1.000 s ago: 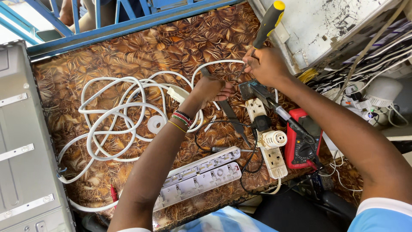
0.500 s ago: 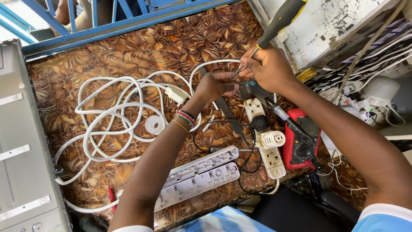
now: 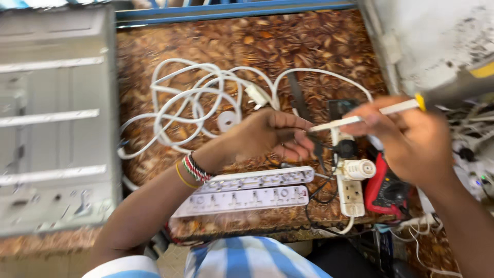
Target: The person tests a power strip plug with multimeter probes, then disassembles the power strip casing. They use a screwdriver to remove screws from the casing and separate the halves, placing the components on the workbench.
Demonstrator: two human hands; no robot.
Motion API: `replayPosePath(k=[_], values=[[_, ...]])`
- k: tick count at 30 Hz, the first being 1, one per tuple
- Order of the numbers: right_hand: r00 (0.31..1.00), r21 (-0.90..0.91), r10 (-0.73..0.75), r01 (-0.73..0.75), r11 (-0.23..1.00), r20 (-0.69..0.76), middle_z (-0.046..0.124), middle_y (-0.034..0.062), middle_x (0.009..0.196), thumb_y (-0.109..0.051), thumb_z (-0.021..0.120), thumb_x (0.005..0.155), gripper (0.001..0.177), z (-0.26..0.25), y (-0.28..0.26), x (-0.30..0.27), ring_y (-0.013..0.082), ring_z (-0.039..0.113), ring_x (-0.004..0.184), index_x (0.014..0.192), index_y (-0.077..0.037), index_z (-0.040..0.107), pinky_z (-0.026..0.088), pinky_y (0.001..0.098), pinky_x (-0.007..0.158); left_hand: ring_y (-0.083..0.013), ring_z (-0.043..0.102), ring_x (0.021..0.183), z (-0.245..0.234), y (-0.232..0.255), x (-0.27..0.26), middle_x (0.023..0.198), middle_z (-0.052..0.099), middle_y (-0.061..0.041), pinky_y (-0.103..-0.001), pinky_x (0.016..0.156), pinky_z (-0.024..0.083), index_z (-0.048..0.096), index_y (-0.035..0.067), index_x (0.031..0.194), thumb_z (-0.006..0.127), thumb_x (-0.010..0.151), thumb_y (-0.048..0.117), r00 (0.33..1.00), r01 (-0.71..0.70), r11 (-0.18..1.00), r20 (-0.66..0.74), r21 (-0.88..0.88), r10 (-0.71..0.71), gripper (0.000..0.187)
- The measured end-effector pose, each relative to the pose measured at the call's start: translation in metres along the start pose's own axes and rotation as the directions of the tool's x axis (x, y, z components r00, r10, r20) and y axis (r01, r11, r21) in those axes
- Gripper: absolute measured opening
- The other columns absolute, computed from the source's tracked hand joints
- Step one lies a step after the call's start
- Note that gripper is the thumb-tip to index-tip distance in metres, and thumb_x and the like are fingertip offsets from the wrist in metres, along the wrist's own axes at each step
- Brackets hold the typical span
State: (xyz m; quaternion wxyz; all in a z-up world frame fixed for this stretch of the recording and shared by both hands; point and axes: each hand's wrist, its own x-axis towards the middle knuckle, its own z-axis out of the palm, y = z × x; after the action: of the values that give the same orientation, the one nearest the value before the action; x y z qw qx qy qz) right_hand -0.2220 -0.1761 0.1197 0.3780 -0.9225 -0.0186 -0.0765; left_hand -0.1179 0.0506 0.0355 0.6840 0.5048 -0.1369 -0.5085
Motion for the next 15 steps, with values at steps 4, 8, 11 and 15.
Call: replayPosePath(k=[4, 8, 11, 15], values=[[0.996, 0.045, 0.061, -0.058, 0.997, -0.063, 0.078, 0.0035, 0.093, -0.024, 0.055, 0.107, 0.032, 0.008, -0.037, -0.063, 0.0086, 0.061, 0.068, 0.106, -0.003, 0.079, 0.040, 0.0208, 0.054, -0.0157, 0.076, 0.085, 0.017, -0.025, -0.074, 0.101, 0.078, -0.014, -0.029, 0.079, 0.065, 0.072, 0.001, 0.101, 0.051, 0.109, 0.014, 0.987, -0.162, 0.984, 0.015, 0.075, 0.162, 0.027], [0.992, -0.014, -0.129, 0.128, 0.992, -0.012, 0.075, 0.0202, 0.111, -0.016, 0.046, 0.105, 0.033, 0.028, -0.027, -0.114, 0.0289, 0.075, 0.105, 0.109, 0.009, 0.067, 0.059, 0.0388, 0.101, -0.0212, 0.074, 0.084, 0.026, -0.072, -0.154, 0.107, 0.076, -0.023, -0.033, 0.078, 0.064, 0.053, 0.004, 0.105, 0.054, 0.106, 0.022, 0.979, -0.096, 0.983, -0.196, -0.156, 0.064, 0.017], [0.994, 0.436, -0.081, 0.104, 0.894, -0.070, 0.075, 0.0217, 0.100, -0.032, 0.044, 0.108, 0.034, 0.069, -0.014, -0.136, 0.0329, 0.081, 0.096, 0.091, -0.006, 0.058, 0.064, 0.0429, 0.098, -0.0205, 0.070, 0.083, 0.011, -0.120, -0.199, 0.094, 0.070, -0.014, -0.025, 0.069, 0.060, 0.057, 0.004, 0.104, 0.050, 0.109, 0.025, 0.952, -0.131, 0.969, -0.299, -0.207, 0.065, 0.023], [0.988, 0.583, 0.094, -0.003, 0.813, -0.126, 0.045, 0.0093, 0.072, -0.021, 0.049, 0.105, 0.029, 0.127, 0.010, -0.129, 0.0204, 0.049, 0.062, 0.109, 0.005, 0.060, 0.045, 0.0309, 0.063, -0.0119, 0.060, 0.058, -0.006, -0.196, -0.243, 0.078, 0.066, -0.009, -0.017, 0.047, 0.048, 0.065, 0.005, 0.097, 0.057, 0.105, 0.019, 0.813, -0.266, 0.855, -0.581, -0.445, -0.049, 0.017]])
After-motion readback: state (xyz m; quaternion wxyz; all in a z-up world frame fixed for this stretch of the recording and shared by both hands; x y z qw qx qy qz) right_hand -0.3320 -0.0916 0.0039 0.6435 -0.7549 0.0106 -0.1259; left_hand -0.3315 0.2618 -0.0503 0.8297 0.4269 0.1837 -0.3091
